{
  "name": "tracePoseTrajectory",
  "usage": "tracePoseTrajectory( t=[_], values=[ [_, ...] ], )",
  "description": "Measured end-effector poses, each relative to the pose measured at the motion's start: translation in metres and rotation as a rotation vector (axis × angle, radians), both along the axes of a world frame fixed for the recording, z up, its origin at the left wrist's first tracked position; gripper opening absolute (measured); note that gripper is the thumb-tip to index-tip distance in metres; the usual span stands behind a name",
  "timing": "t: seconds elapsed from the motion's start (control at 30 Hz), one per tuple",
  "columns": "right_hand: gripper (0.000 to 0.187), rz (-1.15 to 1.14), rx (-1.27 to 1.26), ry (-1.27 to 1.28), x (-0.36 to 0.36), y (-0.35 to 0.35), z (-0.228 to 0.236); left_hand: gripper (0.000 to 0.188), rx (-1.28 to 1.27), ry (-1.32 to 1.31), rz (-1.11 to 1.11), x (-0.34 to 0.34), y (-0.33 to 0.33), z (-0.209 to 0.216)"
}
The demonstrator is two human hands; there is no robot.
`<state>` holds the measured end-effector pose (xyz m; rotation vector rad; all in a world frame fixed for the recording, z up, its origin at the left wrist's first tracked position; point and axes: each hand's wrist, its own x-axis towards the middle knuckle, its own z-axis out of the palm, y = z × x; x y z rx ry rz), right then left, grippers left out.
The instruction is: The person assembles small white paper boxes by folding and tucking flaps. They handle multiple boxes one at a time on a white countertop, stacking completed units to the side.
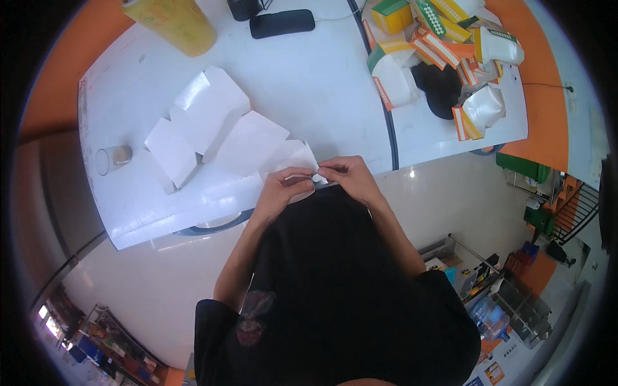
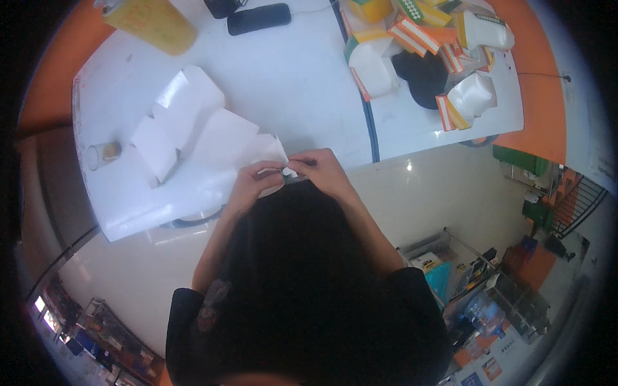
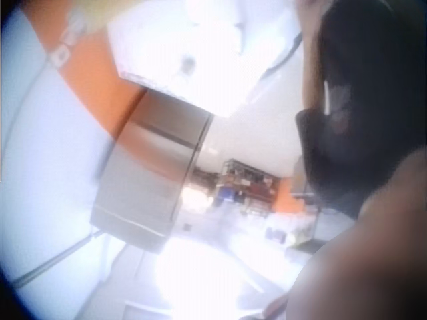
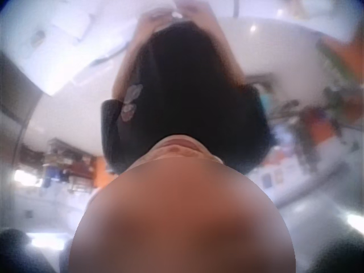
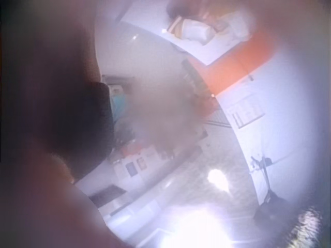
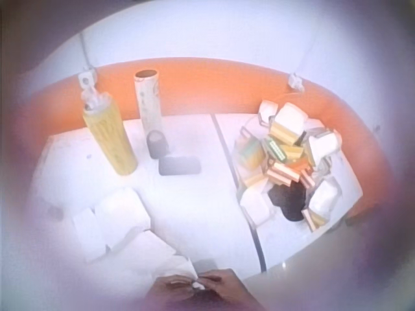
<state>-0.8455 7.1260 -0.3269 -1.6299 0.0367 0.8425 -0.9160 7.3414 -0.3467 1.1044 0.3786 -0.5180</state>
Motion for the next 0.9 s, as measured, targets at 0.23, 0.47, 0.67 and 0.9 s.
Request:
tracePoseTrajectory(
  t=[0.23, 0.47, 0.67, 0.9],
  values=[
    [0.026, 0.038, -0.046, -0.072, -0.003, 0.007, 0.002, 0.034, -0.049, 0.056, 0.054, -0.007, 0.002, 0.007],
    [0.027, 0.161, -0.127, -0.156, 0.000, 0.012, 0.012, 0.034, 0.079, -0.011, 0.098, -0.019, 0.001, 0.004],
    [0.038, 0.168, -0.118, -0.042, 0.008, 0.025, 0.016, 0.026, 0.009, -0.064, 0.129, -0.018, -0.002, -0.006],
    [0.035, 0.285, -0.197, -0.331, 0.028, 0.027, -0.007, 0.040, 0.222, -0.191, 0.084, -0.011, -0.014, -0.006]
  ],
)
